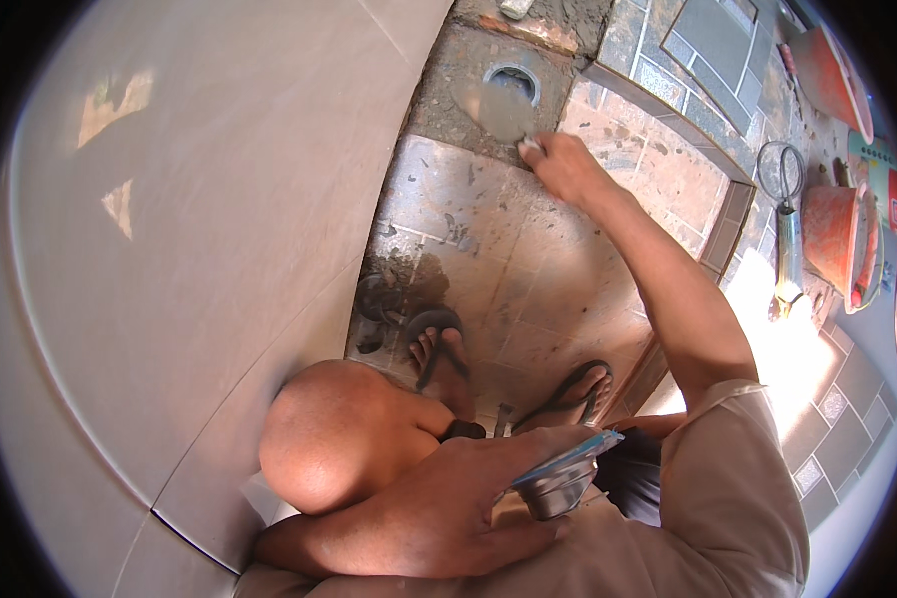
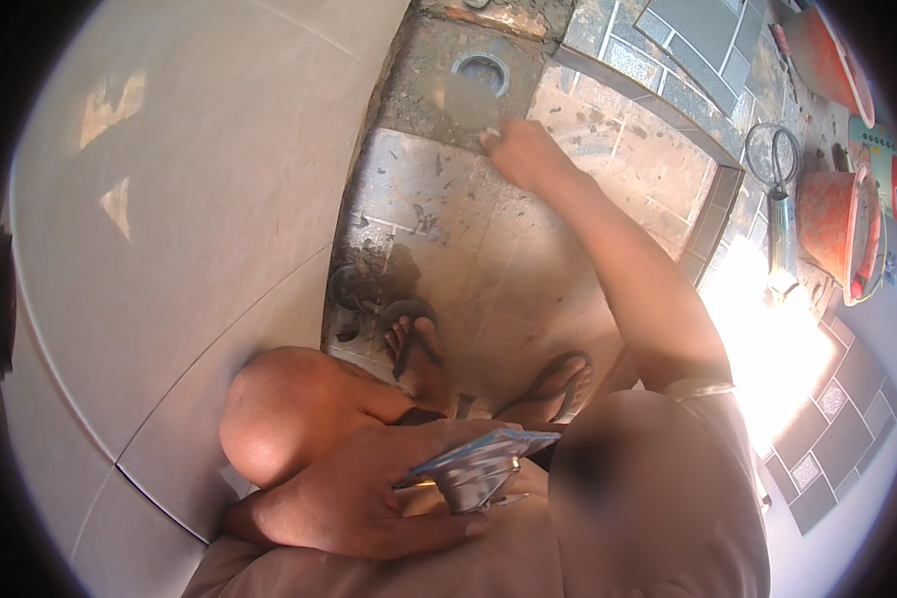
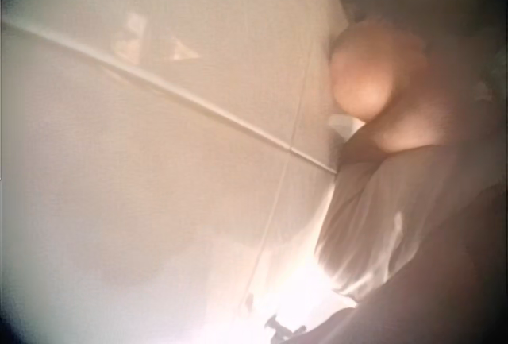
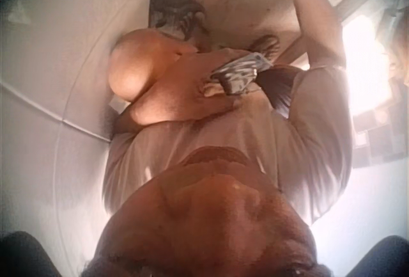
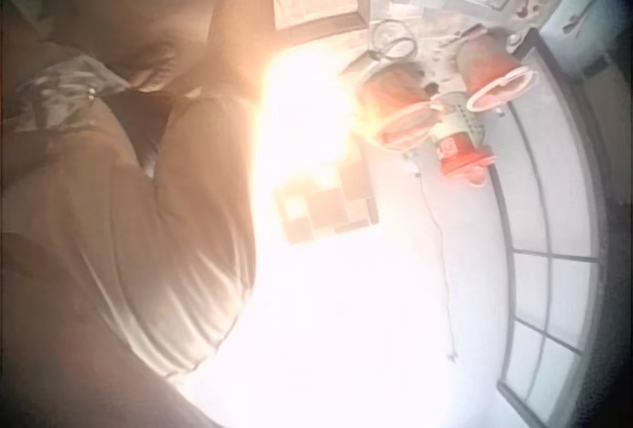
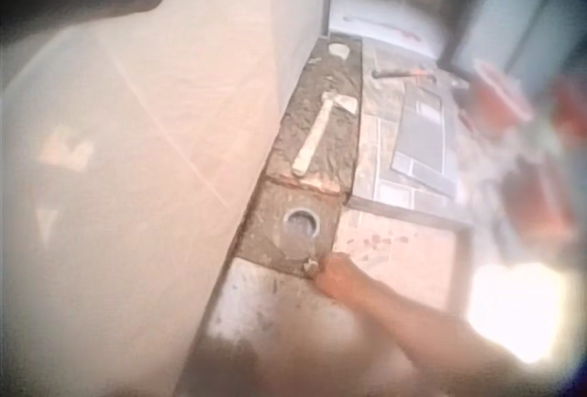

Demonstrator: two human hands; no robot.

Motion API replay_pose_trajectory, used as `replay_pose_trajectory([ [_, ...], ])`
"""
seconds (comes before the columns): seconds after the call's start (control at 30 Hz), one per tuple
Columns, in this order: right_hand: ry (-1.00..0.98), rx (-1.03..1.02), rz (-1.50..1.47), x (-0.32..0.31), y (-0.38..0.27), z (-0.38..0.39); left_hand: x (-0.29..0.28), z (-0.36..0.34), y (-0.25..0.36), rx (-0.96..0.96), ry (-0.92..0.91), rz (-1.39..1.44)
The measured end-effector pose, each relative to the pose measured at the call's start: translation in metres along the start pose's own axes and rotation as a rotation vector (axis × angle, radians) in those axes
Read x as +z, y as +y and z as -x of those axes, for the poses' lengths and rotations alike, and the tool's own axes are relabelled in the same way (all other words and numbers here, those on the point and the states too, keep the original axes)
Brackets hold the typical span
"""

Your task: The person enters a room under renovation and kneels on the floor to install a floor drain. They use a trowel to scoop cement from a bucket and spread it into a hole in the floor, then place a metal drain cover into the cement and press it down to secure it.

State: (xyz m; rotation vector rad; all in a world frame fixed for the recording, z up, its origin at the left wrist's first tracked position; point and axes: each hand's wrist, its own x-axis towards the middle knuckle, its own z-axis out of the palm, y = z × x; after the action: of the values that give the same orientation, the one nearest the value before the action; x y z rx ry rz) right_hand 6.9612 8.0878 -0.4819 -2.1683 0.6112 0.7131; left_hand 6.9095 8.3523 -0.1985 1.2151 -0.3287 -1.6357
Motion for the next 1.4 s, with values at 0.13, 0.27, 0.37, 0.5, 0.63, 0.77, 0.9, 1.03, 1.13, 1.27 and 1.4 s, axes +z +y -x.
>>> replay_pose_trajectory([
  [0.13,0.118,-0.154,0.206,-0.006,-0.04,-0.024,0.0,0.0,0.001,0.032,0.013,-0.024],
  [0.27,0.032,-0.23,0.512,-0.019,-0.049,-0.018,-0.003,0.001,0.006,-0.119,-0.062,0.058],
  [0.37,0.002,-0.187,0.507,-0.019,-0.054,-0.015,-0.005,0.0,0.01,-0.071,-0.053,0.016],
  [0.5,-0.025,-0.198,0.399,-0.02,-0.048,-0.023,-0.004,0.0,0.01,-0.108,-0.046,0.048],
  [0.63,-0.107,-0.238,0.424,-0.024,-0.044,-0.029,-0.001,0.0,0.002,-0.008,0.006,0.024],
  [0.77,-0.029,-0.336,0.388,-0.034,-0.039,-0.012,-0.001,0.001,0.001,-0.011,-0.003,0.011],
  [0.9,0.087,-0.108,0.266,-0.044,-0.022,0.013,-0.004,0.002,0.006,-0.043,-0.063,0.031],
  [1.03,-0.153,0.043,0.281,-0.046,0.005,0.012,-0.003,0.0,0.006,-0.039,-0.056,0.034],
  [1.13,-0.225,0.022,0.207,-0.036,0.003,-0.001,-0.001,0.0,0.004,-0.055,-0.049,0.035],
  [1.27,-0.07,-0.263,0.185,-0.024,-0.014,-0.014,-0.001,-0.001,0.004,0.035,-0.013,-0.05],
  [1.4,0.041,-0.235,0.251,-0.005,-0.042,-0.011,-0.002,0.0,0.005,0.031,-0.011,-0.072],
])
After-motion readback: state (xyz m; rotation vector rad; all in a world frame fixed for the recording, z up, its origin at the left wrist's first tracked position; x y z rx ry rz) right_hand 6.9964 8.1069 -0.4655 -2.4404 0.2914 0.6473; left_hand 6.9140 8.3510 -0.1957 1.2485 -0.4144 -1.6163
